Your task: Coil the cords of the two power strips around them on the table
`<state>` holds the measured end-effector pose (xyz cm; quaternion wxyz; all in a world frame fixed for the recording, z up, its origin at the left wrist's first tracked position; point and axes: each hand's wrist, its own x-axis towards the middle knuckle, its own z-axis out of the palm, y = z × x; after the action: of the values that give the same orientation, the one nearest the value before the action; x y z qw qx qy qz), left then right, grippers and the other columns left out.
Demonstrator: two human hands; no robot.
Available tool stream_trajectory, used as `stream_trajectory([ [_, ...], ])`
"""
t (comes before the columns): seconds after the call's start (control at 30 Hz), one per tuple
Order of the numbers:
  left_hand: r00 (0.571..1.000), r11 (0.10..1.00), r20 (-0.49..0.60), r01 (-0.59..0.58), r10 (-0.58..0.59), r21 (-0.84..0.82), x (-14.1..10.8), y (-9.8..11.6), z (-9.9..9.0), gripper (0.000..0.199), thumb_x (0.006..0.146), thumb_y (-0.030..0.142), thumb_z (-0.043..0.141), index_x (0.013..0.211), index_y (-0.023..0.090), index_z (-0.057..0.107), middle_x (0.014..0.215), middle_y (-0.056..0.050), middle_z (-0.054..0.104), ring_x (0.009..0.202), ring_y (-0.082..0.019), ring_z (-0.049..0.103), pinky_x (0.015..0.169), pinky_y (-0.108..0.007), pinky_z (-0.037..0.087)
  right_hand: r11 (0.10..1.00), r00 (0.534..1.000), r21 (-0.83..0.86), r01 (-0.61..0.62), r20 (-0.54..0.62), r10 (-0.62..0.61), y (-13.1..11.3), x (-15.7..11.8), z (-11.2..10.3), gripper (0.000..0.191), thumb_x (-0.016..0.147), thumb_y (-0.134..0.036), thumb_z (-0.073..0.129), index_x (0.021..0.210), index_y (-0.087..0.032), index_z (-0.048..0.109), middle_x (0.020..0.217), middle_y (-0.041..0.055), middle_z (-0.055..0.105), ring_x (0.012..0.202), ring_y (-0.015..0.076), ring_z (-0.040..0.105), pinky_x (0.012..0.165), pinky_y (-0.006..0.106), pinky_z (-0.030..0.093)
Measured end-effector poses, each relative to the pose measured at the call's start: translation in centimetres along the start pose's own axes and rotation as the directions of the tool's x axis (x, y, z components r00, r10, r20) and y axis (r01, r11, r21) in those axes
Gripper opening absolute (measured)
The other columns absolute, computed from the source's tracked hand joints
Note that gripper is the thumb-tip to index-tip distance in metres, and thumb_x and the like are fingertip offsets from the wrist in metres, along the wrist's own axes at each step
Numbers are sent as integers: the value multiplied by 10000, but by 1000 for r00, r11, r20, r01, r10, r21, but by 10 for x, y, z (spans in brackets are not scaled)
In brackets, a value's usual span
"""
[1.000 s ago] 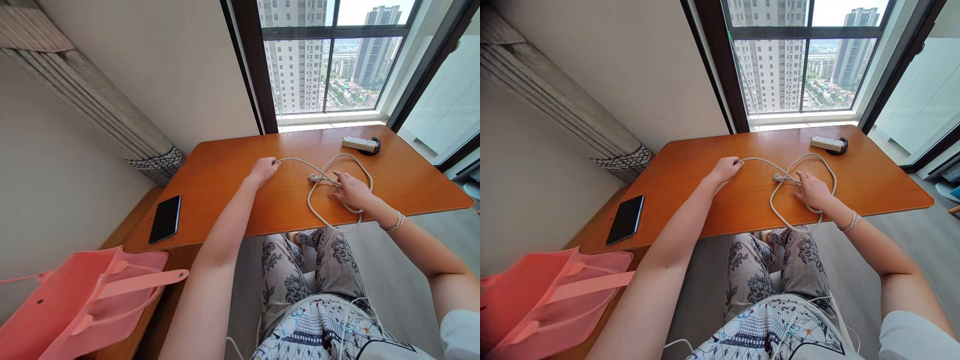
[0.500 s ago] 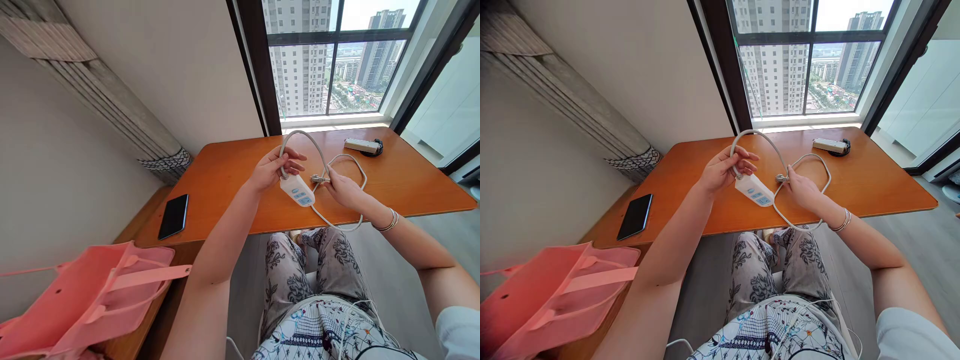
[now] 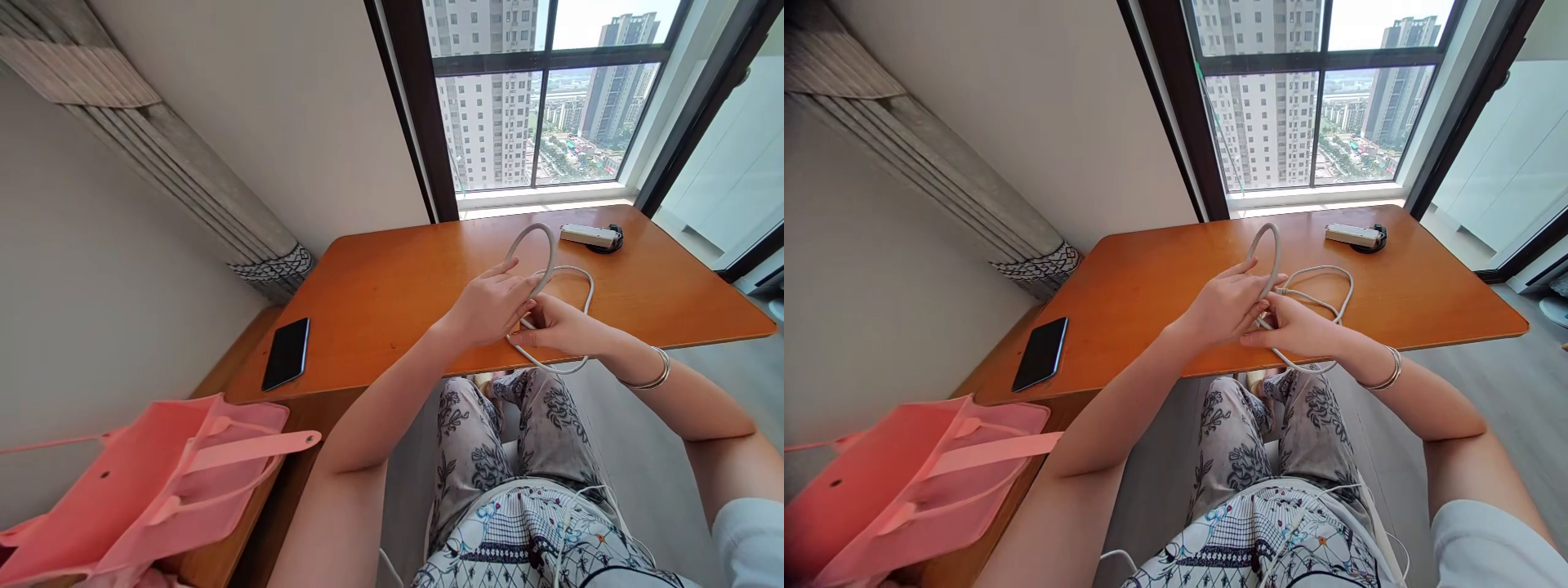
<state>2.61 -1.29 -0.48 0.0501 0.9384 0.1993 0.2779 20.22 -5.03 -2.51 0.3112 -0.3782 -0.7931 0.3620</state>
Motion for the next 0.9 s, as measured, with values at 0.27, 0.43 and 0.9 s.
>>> stream_trajectory([
  [0.27, 984, 968, -12, 176, -176, 177, -14, -2, -2, 550, 1021, 384, 320, 1533, 190, 373, 917, -62, 714, 881, -215, 669, 945, -380, 477, 994, 994, 63, -94, 70, 90, -5, -29, -11, 425, 832, -329, 692, 1203, -204, 526, 835, -3, 677, 617, 131, 596, 582, 268, 464],
  [0.43, 958, 931, 0, 277, -286, -238, -19, 4, -14, 497, 1028, 451, 312, 1387, 181, 526, 784, -34, 658, 755, -181, 611, 797, -323, 475, 938, 964, -309, 158, -157, -214, -11, -39, -25, 206, 977, -272, 535, 1098, -189, 680, 837, 45, 695, 726, 152, 629, 672, 277, 481],
  [0.9, 927, 103, 341, 358, -155, -928, -18, 23, -7, 547, 801, 735, 591, 764, 195, 507, 404, 108, 304, 377, -73, 268, 489, -290, 538, 905, 882, -300, 302, -272, -385, -24, 4, -25, 369, 1025, -453, 451, 1099, -188, 697, 897, 52, 692, 784, 147, 625, 742, 280, 498],
])
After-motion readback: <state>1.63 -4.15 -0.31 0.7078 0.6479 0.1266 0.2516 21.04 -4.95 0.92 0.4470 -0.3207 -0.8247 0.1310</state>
